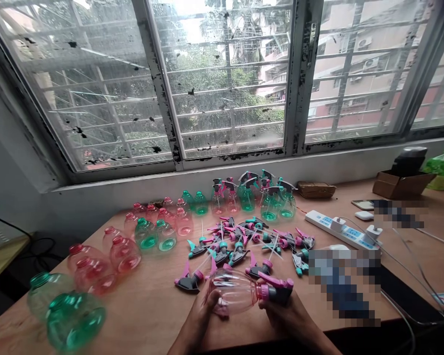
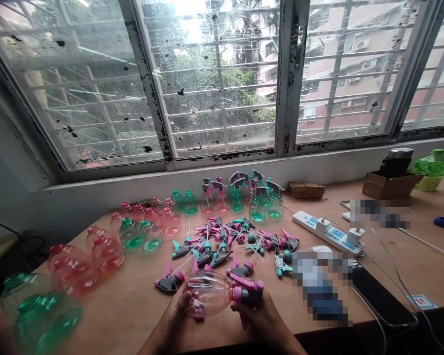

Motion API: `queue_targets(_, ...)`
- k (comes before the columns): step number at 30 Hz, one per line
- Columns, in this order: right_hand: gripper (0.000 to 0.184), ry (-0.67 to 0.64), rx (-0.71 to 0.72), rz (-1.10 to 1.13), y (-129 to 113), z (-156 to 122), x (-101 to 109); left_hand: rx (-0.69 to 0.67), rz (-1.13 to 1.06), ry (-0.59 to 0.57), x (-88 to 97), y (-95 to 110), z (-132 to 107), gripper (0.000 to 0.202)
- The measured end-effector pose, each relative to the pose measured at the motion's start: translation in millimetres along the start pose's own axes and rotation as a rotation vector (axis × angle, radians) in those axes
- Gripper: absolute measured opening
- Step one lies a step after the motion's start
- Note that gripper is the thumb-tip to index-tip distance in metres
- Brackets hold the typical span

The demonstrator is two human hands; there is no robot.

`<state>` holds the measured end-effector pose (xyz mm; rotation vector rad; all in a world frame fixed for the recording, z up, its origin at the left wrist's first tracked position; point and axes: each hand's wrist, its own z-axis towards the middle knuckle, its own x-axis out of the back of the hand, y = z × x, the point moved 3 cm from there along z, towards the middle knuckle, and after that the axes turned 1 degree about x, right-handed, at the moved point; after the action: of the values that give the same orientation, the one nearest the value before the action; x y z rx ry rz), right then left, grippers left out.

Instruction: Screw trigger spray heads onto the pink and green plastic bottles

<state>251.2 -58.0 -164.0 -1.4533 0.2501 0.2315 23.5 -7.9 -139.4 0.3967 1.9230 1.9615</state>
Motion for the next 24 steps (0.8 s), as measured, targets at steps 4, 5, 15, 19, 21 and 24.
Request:
queue_targets(4, 0.047, -0.07, 0.024, 0.05, 3.0, -0.3, -0.1, 0.018, -0.008, -0.016, 0.7, -2.0, -1.0, 0.069)
queue_targets(5, 0.045, -0.082, 0.025, 0.062, 3.5, -0.4, 0.1, 0.02, -0.01, -0.018, 0.9, -2.7, -1.2, 0.068)
queue_targets(15, 0.048, 0.016, 0.061, 0.023, -9.9, 4.3, 1.7, -0.016, 0.006, -0.104, 0.3, -13.1, -4.2, 0.095)
queue_targets(19, 0.052, 0.089, 0.007, -0.046, -16.0, 5.7, 3.6, -0.063, 0.106, -0.166, -4.3, -10.8, -8.1, 0.107)
queue_targets(21, 0.052, 0.09, 0.004, -0.052, -18.0, 6.0, 3.5, -0.114, 0.138, -0.167, -5.3, -8.7, -8.8, 0.102)
queue_targets(24, 0.05, 0.075, -0.005, -0.044, -17.2, 6.6, 3.4, -0.15, 0.185, -0.103, -4.4, -6.2, -8.5, 0.098)
